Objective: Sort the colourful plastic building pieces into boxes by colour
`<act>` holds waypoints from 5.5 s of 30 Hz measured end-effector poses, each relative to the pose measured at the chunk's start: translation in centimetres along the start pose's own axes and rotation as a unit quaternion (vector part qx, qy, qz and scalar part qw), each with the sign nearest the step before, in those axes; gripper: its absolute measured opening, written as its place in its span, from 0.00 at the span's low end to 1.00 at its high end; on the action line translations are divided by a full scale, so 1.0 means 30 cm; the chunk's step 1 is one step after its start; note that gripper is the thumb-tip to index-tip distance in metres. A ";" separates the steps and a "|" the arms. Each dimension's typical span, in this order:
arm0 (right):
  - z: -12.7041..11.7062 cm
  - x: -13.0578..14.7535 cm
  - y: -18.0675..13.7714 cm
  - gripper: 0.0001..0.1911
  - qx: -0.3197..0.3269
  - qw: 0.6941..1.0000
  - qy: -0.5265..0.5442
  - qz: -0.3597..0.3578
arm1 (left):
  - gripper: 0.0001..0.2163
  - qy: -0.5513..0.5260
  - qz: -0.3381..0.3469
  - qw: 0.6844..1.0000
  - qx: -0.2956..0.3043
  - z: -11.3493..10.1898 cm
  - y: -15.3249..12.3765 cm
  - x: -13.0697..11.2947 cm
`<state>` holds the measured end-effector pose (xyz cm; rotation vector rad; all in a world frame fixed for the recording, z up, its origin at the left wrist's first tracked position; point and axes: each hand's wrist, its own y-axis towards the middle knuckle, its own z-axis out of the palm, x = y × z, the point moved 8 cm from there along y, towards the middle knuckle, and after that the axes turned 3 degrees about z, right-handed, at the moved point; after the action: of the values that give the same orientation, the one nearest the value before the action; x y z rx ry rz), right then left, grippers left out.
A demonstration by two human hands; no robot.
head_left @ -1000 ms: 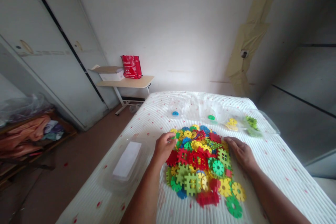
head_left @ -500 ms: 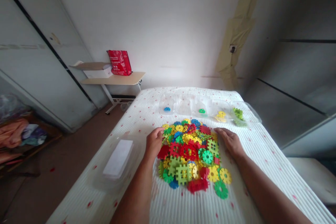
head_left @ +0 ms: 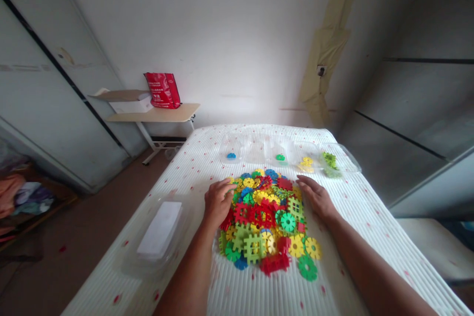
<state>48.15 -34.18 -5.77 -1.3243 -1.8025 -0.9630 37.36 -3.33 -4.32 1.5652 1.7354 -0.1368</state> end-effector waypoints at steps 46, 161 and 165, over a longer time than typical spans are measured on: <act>-0.078 -0.041 -0.101 0.25 0.037 0.993 0.106 0.032 | 0.13 0.031 0.029 0.995 0.089 0.011 0.070 -0.188; -0.079 -0.019 -0.100 0.23 0.010 0.999 0.036 0.031 | 0.12 -0.010 -0.034 0.996 -0.081 -0.101 -0.102 -0.007; -0.079 -0.031 -0.096 0.23 0.004 0.999 0.028 0.028 | 0.11 -0.067 -0.061 0.993 -0.074 -0.073 -0.112 0.058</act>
<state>45.82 -37.25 -5.88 -1.3223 -1.7170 -0.9535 33.49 -1.51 -5.22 1.3149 1.6962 -0.1657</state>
